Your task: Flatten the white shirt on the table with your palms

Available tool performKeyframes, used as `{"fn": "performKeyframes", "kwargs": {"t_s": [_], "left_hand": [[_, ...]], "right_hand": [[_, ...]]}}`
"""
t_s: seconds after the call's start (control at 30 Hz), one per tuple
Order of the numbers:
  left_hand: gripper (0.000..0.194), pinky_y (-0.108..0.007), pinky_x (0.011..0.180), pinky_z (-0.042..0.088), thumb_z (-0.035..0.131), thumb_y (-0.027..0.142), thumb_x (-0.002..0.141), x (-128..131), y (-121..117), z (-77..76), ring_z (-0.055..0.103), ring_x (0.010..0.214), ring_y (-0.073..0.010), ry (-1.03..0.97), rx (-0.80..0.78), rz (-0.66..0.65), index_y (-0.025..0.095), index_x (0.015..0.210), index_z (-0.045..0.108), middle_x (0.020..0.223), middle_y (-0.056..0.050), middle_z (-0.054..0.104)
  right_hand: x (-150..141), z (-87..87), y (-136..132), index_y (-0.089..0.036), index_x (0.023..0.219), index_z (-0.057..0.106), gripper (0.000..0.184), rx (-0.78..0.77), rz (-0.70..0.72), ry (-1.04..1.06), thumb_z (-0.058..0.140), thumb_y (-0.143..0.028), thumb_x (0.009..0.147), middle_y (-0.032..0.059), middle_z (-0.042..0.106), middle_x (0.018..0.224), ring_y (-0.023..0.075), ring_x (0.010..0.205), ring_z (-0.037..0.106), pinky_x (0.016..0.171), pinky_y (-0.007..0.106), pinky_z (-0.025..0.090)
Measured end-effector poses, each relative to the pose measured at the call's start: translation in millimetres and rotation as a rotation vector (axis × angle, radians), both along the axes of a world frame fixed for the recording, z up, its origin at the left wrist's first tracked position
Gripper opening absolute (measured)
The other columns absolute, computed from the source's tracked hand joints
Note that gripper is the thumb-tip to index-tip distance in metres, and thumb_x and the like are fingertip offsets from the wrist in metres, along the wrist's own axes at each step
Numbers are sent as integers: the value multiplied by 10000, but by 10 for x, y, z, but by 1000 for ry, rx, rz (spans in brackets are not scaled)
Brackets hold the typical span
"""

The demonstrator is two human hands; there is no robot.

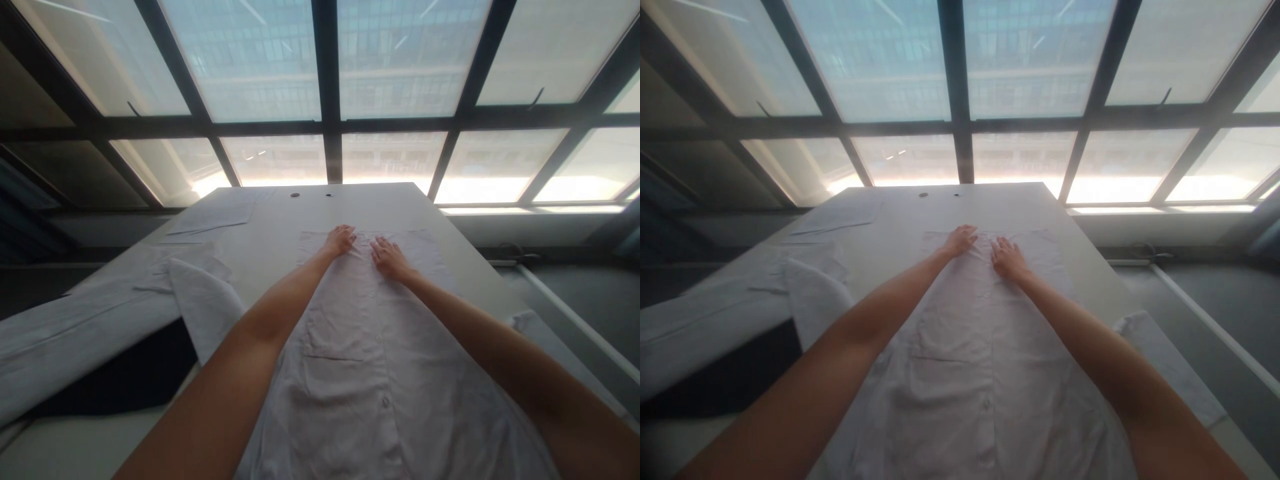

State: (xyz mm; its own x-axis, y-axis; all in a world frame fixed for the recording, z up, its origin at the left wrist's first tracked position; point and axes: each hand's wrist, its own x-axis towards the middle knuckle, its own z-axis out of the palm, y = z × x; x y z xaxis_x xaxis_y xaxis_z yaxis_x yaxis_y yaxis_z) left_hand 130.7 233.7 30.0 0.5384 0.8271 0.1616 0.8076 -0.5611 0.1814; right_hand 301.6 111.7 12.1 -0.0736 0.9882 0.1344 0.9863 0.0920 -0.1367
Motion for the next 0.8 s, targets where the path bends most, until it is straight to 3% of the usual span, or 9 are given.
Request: {"fn": "performKeyframes", "kwargs": {"t_s": [0.13,0.27,0.57,0.8], "left_hand": [[308,-374,1094,393,469,327,1025,225,70,-15,497,1283,-235,-67,4,73,238,1245,666,1368,-76,593],[230,-398,1041,432,551,331,987,278,171,-54,508,1245,-266,-99,-21,159,243,1109,725,1290,-90,615],[175,-418,1007,429,669,371,935,309,270,-58,463,1243,-291,-97,-95,202,240,1012,755,1291,-91,595],[147,-399,1020,399,600,334,981,229,200,-2,465,1269,-253,-247,-46,210,277,1091,679,1313,-51,576]], "right_hand": [[-21,-31,271,-146,1521,418,536,15,6,4,241,-337,1053,149,307,1631,291,1512,236,1194,545,222],[-22,-122,357,-162,1517,423,538,15,-10,15,227,-367,1060,150,314,1628,296,1508,246,1191,555,218],[-29,-155,354,-161,1537,392,559,28,-16,36,220,-390,1057,151,322,1624,296,1499,263,1195,565,201],[-35,-148,364,-149,1539,382,569,14,-32,38,215,-399,1056,143,303,1634,295,1505,249,1195,571,194]]}}
